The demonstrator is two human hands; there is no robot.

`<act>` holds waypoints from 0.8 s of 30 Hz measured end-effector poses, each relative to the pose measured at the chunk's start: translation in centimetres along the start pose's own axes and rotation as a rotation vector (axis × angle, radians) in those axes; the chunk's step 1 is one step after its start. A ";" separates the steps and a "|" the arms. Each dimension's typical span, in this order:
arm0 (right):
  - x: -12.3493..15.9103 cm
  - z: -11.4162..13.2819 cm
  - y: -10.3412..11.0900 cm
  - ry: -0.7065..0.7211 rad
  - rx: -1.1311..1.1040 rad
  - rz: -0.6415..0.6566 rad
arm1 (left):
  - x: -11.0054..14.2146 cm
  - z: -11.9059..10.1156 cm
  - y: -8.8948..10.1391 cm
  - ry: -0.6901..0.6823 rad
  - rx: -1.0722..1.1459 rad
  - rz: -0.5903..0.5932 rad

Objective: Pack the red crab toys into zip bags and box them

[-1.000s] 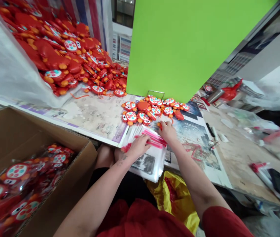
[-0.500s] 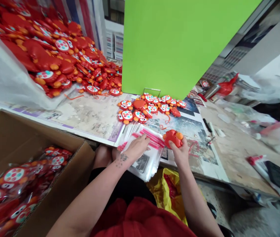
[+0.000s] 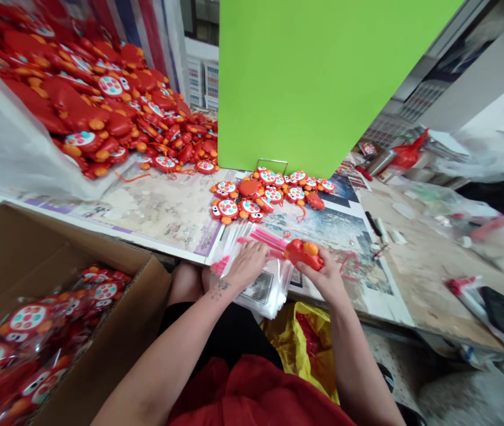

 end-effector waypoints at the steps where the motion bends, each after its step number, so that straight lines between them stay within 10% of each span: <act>1: 0.2 0.4 -0.2 0.006 -0.006 0.084 | 0.0 0.2 0.1 0.033 0.048 -0.012; 13: -2.6 -1.5 -3.8 -0.054 -0.183 0.009 | 0.4 0.0 0.4 -0.132 0.174 -0.017; 24: -4.6 -1.7 -7.0 -0.057 -0.035 0.098 | 0.4 1.1 1.4 0.034 0.205 -0.214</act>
Point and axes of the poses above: each hand's wrist, its own x-axis away from the middle knuckle, its own y-axis out of the back of the hand, z = x × y, the point moved 5 cm from there along -x, towards the middle knuckle, and after that the axes turned 10 degrees about -z, right-handed, at the moved point
